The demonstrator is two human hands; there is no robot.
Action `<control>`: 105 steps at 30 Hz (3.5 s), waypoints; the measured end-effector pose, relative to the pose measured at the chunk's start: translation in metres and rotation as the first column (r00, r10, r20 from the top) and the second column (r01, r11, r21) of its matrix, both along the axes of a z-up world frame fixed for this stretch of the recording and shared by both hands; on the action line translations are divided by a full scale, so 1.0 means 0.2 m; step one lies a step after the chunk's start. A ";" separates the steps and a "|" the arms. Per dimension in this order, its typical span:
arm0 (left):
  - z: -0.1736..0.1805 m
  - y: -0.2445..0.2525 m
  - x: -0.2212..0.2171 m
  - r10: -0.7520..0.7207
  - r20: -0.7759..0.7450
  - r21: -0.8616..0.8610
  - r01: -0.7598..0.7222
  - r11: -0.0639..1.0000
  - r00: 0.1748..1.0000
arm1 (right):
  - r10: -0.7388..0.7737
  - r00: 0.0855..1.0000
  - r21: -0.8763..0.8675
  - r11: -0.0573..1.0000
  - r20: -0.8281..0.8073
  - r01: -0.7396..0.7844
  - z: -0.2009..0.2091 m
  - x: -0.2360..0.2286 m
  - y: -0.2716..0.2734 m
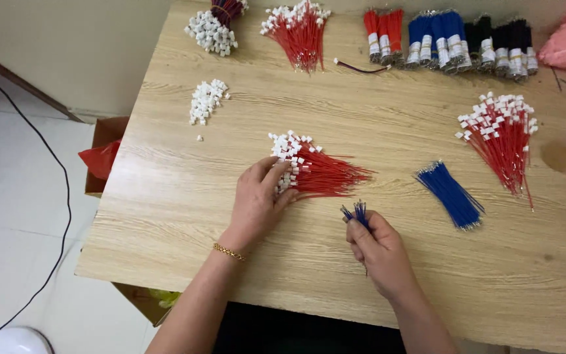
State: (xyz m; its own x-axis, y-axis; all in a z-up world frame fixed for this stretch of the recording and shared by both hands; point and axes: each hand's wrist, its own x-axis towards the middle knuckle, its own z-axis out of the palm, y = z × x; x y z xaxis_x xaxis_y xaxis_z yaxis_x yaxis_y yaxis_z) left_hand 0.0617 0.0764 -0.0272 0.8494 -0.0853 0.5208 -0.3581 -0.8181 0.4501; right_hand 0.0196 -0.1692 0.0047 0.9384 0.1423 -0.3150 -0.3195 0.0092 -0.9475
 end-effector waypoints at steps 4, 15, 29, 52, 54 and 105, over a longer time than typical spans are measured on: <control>0.00 0.00 0.00 -0.012 -0.014 -0.105 0.010 0.994 1.000 | 0.030 0.999 0.029 0.999 -0.012 -0.030 -0.02 0.02 0.02; -0.02 0.00 0.04 0.082 -0.127 -0.288 -0.116 0.950 0.988 | 0.426 0.904 -0.450 0.805 -0.016 -0.388 0.13 0.14 0.25; 0.13 -0.01 0.08 0.119 -0.245 -0.655 -0.255 0.712 0.962 | 0.067 0.987 -0.060 0.996 0.144 -0.059 0.06 0.47 0.37; 0.30 -0.23 -0.19 -0.249 -0.207 -0.941 -0.123 0.315 0.946 | 0.127 0.934 -0.211 0.976 0.334 -0.057 0.36 0.16 0.24; 0.31 -0.24 -0.20 -0.234 -0.205 -0.933 -0.118 0.339 0.950 | 0.124 0.936 -0.207 0.977 0.329 -0.056 0.34 0.15 0.23; 0.07 -0.30 -0.23 -0.407 -0.288 -0.957 -0.277 0.086 0.867 | 0.298 0.862 -0.514 0.856 0.411 -0.051 0.38 0.14 0.23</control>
